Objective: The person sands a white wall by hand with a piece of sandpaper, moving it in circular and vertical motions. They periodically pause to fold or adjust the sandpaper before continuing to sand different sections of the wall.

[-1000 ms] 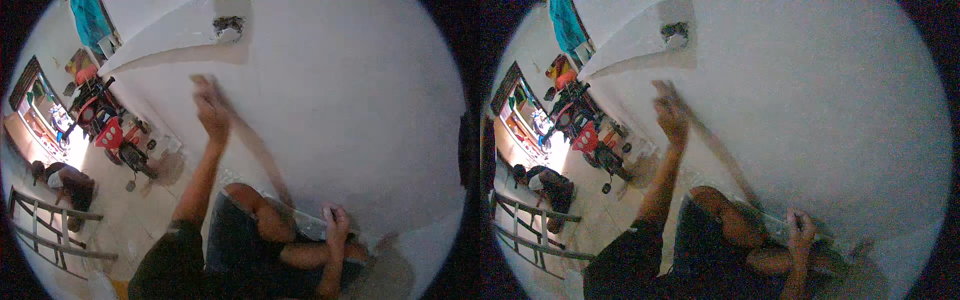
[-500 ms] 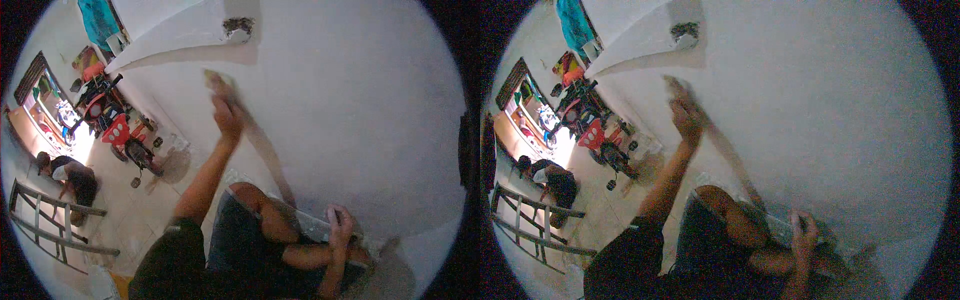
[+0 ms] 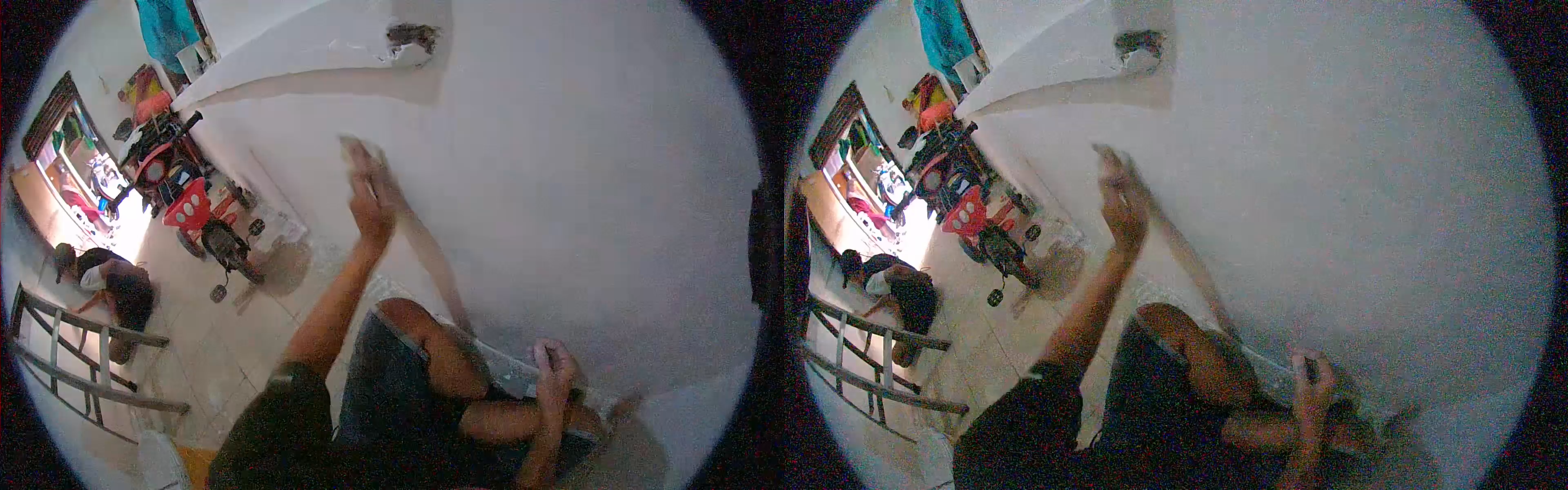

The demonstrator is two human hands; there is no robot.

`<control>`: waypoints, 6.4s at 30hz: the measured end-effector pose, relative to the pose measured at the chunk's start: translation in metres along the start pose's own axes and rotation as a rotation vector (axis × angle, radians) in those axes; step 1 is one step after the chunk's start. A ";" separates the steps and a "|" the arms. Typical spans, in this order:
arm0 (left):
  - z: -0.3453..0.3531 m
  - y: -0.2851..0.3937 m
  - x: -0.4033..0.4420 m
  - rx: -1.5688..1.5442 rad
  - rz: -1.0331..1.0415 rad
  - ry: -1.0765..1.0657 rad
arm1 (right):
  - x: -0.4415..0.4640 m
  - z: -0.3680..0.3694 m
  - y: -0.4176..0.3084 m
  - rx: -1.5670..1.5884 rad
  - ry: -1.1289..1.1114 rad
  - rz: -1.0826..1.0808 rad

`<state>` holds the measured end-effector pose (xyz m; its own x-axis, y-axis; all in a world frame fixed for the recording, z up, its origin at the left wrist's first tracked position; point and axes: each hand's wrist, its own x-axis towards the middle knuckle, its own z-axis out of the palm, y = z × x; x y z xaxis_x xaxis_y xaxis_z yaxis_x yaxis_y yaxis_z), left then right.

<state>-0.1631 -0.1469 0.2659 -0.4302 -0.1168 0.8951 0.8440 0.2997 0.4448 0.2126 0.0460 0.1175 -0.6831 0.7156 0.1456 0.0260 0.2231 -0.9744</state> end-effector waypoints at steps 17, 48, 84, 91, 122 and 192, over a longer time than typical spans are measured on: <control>0.011 -0.012 -0.049 -0.097 -0.032 -0.009 | -0.001 0.000 -0.010 -0.031 -0.017 0.078; 0.041 0.036 -0.036 -0.016 -0.041 -0.088 | 0.009 -0.005 0.003 0.022 0.018 0.145; 0.033 0.036 0.009 -0.210 -0.348 -0.112 | 0.015 -0.033 0.040 0.140 -0.127 0.097; 0.003 0.034 -0.104 -0.075 -0.154 -0.217 | 0.007 -0.032 0.034 0.175 -0.085 0.158; 0.009 -0.010 -0.063 -0.086 -0.211 -0.325 | 0.001 -0.012 0.007 -0.059 0.004 0.075; -0.008 0.079 -0.436 -0.360 0.148 -1.699 | 0.121 -0.173 -0.328 -0.953 1.194 -1.238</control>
<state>0.0937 -0.0794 -0.0888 0.0206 0.9998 0.0047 0.8254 -0.0197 0.5642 0.2477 0.1734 0.4842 0.1156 -0.1722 0.9782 0.5977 0.7987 0.0700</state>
